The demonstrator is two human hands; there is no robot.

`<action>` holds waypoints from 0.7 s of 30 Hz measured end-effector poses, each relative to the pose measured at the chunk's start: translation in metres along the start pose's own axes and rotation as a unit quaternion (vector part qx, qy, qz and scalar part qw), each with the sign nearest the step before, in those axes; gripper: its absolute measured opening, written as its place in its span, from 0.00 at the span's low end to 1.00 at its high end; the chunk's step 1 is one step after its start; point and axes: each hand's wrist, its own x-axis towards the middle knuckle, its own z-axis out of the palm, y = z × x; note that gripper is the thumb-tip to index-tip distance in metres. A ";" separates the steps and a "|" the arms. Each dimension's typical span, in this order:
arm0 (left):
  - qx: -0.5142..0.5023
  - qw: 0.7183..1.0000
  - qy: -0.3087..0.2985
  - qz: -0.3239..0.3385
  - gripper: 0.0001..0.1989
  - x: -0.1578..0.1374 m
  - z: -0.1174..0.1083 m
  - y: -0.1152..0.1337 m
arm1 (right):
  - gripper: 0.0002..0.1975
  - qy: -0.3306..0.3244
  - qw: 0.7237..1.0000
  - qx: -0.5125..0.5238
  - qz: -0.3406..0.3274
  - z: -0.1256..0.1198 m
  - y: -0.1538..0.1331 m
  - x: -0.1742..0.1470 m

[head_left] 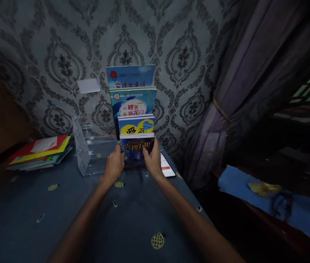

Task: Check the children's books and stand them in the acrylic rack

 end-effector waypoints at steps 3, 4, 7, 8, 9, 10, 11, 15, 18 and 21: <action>0.000 1.000 0.004 0.009 0.11 0.000 0.000 -0.002 | 0.37 0.007 1.000 -0.004 0.022 0.000 0.002 -0.004; -0.001 1.000 0.004 0.011 0.11 0.001 0.000 -0.002 | 0.36 0.012 1.000 -0.010 0.024 0.000 0.002 -0.006; -0.005 1.000 0.005 0.017 0.12 0.001 0.002 -0.004 | 0.33 0.026 0.999 -0.041 0.021 0.001 0.003 -0.014; -0.006 1.000 0.008 0.020 0.12 0.001 0.002 -0.004 | 0.33 0.027 0.998 -0.053 0.019 0.001 0.003 -0.017; -0.008 1.000 0.012 0.022 0.12 0.001 0.003 -0.005 | 0.32 0.026 0.997 -0.064 0.017 0.001 0.004 -0.019; -0.010 0.999 0.017 0.026 0.11 0.001 0.003 -0.005 | 0.32 0.024 0.997 -0.074 0.014 0.002 0.004 -0.021; -0.012 0.999 0.021 0.028 0.11 0.001 0.004 -0.006 | 0.32 0.023 0.996 -0.083 0.011 0.002 0.004 -0.023; -0.022 0.999 0.032 0.035 0.11 0.000 0.005 -0.007 | 0.32 0.015 0.994 -0.105 0.013 0.002 0.004 -0.024; -0.027 0.998 0.031 0.039 0.12 0.000 0.004 -0.007 | 0.31 0.009 0.995 -0.100 0.015 -0.001 0.004 -0.021; -0.023 0.999 0.025 0.034 0.12 0.000 0.003 -0.007 | 0.29 0.017 0.997 -0.075 0.007 -0.006 0.003 -0.014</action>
